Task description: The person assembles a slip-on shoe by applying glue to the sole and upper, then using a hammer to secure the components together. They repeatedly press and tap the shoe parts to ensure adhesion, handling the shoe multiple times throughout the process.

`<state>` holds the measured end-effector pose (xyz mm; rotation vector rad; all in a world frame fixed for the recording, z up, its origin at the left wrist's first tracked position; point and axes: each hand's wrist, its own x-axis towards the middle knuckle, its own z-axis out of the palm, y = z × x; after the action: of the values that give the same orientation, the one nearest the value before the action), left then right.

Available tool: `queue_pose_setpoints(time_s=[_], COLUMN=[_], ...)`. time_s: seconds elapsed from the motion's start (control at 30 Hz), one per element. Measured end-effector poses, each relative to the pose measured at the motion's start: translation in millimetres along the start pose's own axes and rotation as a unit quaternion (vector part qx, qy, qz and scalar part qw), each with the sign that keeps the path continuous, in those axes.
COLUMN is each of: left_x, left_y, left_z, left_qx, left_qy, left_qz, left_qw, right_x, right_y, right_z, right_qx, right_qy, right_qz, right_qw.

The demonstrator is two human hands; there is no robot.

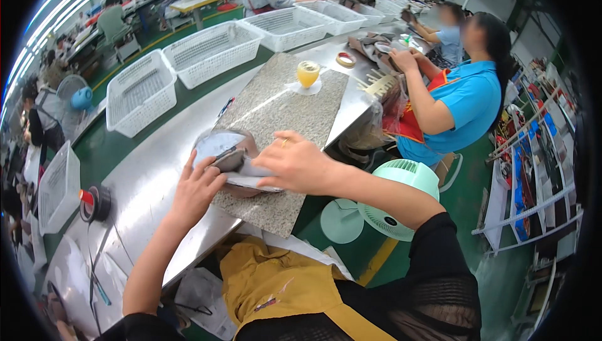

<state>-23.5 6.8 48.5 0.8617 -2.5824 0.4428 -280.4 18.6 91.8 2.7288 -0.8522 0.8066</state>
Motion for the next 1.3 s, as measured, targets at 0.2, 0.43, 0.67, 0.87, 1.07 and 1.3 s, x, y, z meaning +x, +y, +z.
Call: queue_pose_setpoints(time_s=[0.2,0.43,0.67,0.87,1.07,1.3], left_x=[-30.0,-90.5,-92.2,-104.6,-102.4,-114.9], left_y=[5.6,44.3,82.4,85.8,65.1,24.9], left_z=[-4.2,27.2,44.0,55.1,59.5,61.0], left_qx=[-0.121,-0.323,-0.613,-0.595,-0.599,-0.676], left_qy=[0.080,0.180,0.198,0.220,0.236,0.245], left_qz=[-0.107,-0.410,-0.532,-0.547,-0.553,-0.578], left_qw=[0.984,0.834,0.550,0.546,0.529,0.386], right_x=[1.5,2.7,22.4,32.1,32.9,43.0], right_y=[38.9,73.5,89.3,90.9,85.9,38.8], right_z=[2.3,69.8,118.5,134.1,128.9,94.2], right_qx=[0.165,0.311,0.338,0.438,0.548,0.682], right_qy=[-0.054,-0.072,-0.118,-0.140,-0.124,-0.104], right_qz=[0.147,0.286,0.400,0.428,0.420,0.293], right_qw=[0.974,0.904,0.844,0.778,0.713,0.662])
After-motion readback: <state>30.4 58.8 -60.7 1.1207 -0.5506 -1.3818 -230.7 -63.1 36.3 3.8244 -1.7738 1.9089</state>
